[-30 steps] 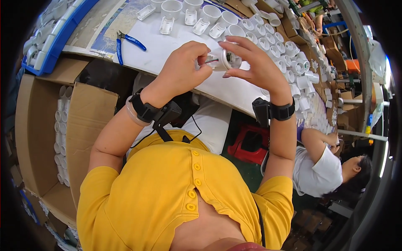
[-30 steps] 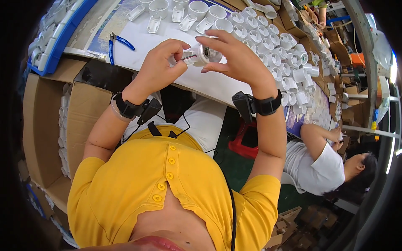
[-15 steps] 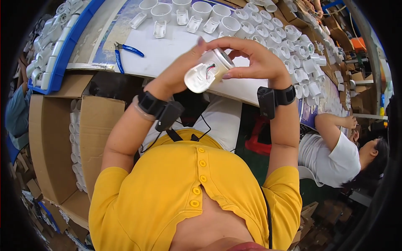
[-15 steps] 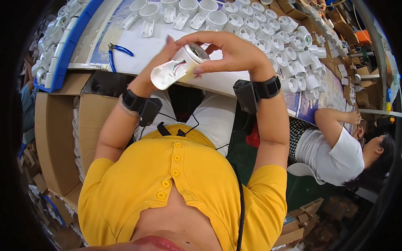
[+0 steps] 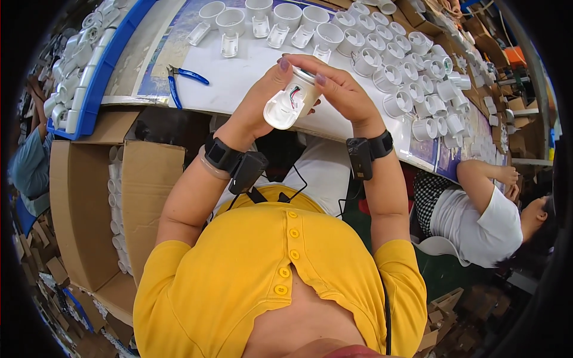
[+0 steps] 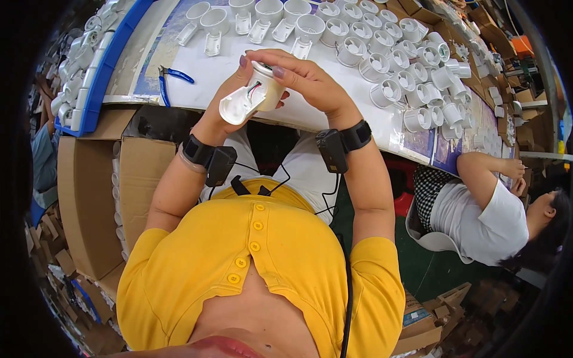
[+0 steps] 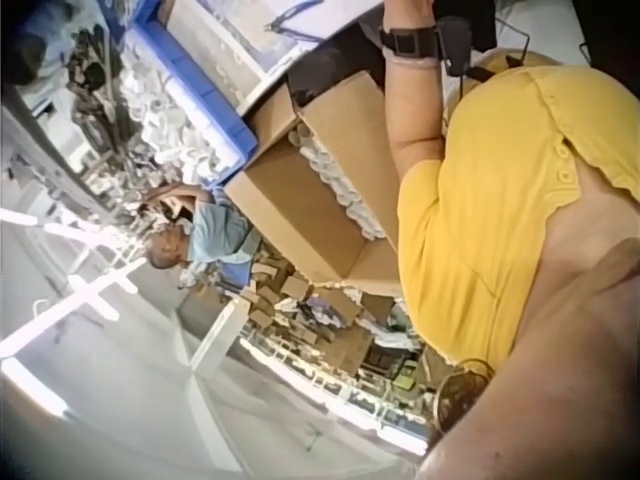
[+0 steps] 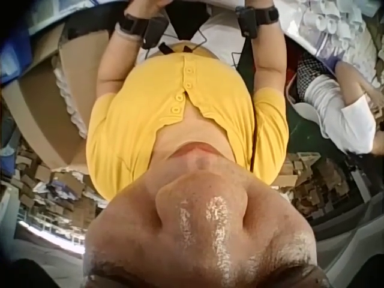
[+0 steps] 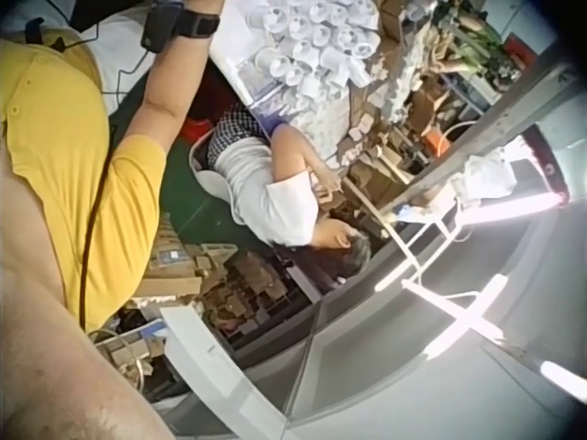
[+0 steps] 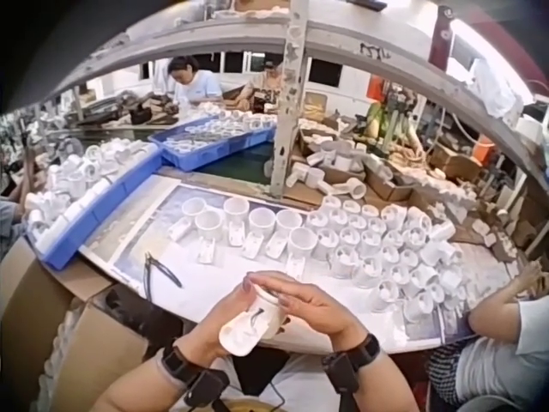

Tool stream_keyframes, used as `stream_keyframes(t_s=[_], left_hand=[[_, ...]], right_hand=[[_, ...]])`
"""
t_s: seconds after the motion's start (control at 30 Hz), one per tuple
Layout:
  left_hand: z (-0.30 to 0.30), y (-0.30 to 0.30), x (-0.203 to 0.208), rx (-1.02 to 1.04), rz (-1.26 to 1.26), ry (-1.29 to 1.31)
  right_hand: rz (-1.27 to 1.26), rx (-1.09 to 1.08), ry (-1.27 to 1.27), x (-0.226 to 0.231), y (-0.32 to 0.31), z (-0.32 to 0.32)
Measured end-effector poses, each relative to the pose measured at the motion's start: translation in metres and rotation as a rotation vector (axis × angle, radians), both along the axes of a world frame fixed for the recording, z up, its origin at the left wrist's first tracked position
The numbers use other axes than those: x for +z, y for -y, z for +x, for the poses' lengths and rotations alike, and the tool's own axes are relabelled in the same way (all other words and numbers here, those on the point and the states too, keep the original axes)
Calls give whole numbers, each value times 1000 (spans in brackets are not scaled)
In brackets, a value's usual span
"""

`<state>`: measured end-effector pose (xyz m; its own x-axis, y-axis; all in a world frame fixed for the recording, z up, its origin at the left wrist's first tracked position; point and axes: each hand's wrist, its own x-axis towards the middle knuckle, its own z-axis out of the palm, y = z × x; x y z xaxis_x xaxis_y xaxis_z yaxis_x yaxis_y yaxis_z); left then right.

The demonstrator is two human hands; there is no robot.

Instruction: The person assembles a fan housing by hand, inserting a fan component into a white plastic shell. They thread the wires through the casing, snap a matching plastic cover into place, and set the completed unit on the table before repeating the process.

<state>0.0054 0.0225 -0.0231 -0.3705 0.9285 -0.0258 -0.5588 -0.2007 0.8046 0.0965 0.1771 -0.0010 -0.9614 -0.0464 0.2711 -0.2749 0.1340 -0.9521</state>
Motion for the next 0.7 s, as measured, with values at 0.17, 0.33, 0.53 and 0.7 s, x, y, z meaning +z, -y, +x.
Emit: stream_keyframes(t_s=[0.17,0.33,0.53,0.7], left_hand=[[4,1,3,-23,-29,52],[4,2,5,-40,-15,44],[3,1,3,-53,-10,92],[3,1,0,-51,1,78]], right_hand=[[-104,-7,61,-2,7,1],[-157,3,78,-1,9,3],[-189,-2,122,0,10,4],[-243,-4,83,-7,11,-1]])
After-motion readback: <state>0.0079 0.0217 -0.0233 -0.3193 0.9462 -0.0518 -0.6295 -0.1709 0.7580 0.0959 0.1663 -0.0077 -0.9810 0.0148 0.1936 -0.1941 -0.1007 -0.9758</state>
